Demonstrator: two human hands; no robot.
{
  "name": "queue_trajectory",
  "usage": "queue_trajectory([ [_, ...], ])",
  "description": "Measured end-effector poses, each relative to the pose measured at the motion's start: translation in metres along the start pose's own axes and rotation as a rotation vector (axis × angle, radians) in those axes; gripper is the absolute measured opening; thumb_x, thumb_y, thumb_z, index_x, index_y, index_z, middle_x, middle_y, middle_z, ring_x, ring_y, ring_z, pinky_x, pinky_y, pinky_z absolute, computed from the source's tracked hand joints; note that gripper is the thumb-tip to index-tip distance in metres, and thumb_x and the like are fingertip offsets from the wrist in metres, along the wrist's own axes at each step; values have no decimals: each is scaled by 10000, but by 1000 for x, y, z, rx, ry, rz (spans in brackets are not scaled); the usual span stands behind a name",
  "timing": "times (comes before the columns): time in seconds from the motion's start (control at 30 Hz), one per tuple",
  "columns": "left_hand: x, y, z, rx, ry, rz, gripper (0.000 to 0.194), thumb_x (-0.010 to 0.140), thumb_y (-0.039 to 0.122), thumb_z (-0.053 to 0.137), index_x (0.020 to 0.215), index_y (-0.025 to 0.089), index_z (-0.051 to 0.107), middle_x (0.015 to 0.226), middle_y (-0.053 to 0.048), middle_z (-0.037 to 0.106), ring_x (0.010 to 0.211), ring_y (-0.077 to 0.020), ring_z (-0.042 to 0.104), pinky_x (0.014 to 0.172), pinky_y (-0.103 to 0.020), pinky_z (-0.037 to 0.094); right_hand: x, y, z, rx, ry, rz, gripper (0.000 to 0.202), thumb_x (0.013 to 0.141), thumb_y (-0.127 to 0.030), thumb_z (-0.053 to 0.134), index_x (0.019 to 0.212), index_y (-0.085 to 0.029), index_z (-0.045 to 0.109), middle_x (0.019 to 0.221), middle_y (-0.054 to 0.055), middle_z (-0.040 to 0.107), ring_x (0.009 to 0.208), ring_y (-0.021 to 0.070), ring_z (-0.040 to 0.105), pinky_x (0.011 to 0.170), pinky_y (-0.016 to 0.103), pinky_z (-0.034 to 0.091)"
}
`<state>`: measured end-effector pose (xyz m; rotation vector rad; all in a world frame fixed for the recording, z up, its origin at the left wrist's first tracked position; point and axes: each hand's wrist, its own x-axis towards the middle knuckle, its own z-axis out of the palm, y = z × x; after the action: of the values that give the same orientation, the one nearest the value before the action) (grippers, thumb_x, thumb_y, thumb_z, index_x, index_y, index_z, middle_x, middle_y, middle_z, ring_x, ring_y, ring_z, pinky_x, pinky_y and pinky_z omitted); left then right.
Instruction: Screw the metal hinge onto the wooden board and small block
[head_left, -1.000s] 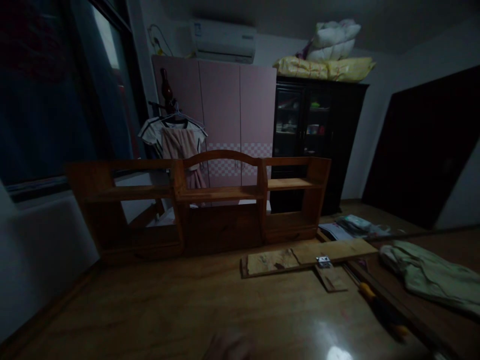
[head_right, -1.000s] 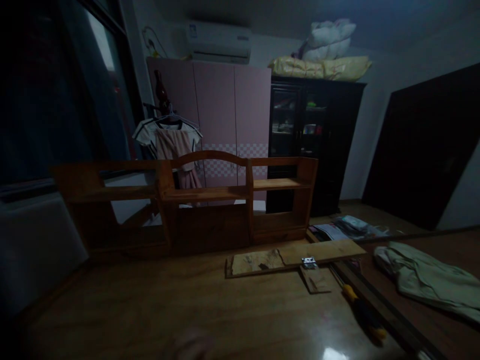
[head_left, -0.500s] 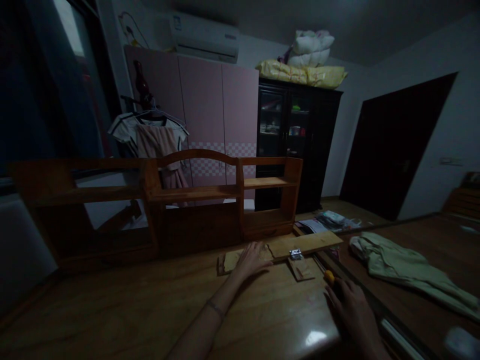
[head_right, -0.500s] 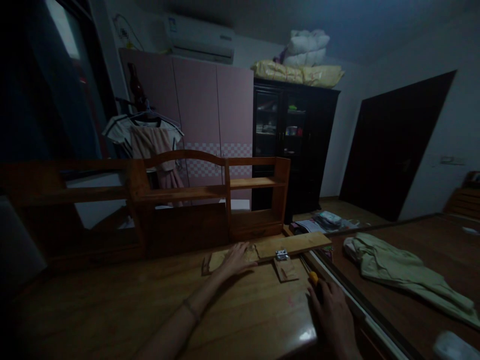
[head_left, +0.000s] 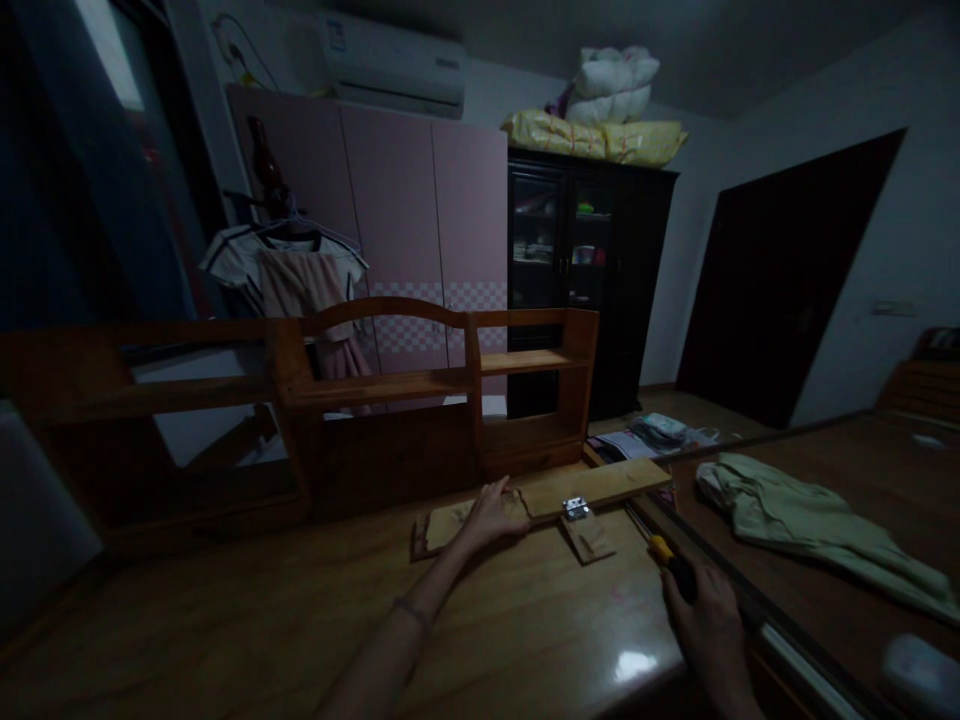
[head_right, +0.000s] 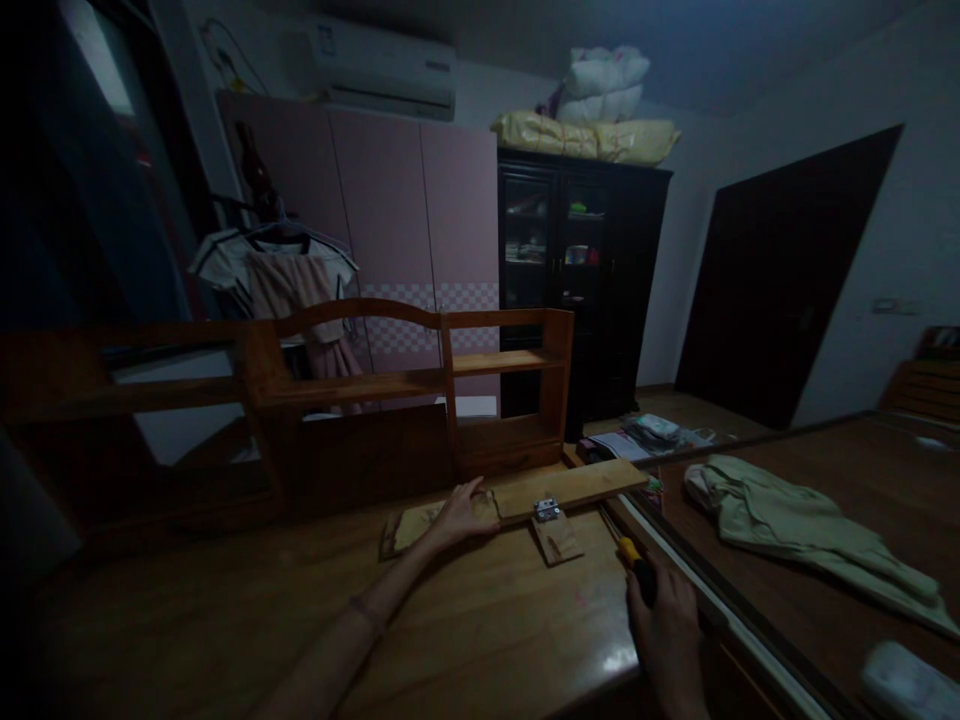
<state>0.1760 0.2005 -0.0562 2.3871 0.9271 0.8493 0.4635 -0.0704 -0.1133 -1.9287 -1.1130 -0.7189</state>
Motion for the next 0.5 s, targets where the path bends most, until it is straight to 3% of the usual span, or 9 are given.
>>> queue_trajectory([
  [0.3,-103,-79,-114,82,45,-27,974,588,483,779,1427,162,404,1288,-91,526,1192,-238,496,1054,-354,373,-2,6,3,-1,-30,25,496,872,-517,482,1170,-128,559,1033,118,598,984,265,536,880,376,432],
  [0.5,-153,-112,-180,192,25,-116,912,629,454,738,1431,182,397,1337,-92,488,1228,-248,477,1065,-375,372,-4,17,9,-21,-31,20,537,843,-558,485,1148,-125,576,1019,124,607,955,281,545,854,390,439],
])
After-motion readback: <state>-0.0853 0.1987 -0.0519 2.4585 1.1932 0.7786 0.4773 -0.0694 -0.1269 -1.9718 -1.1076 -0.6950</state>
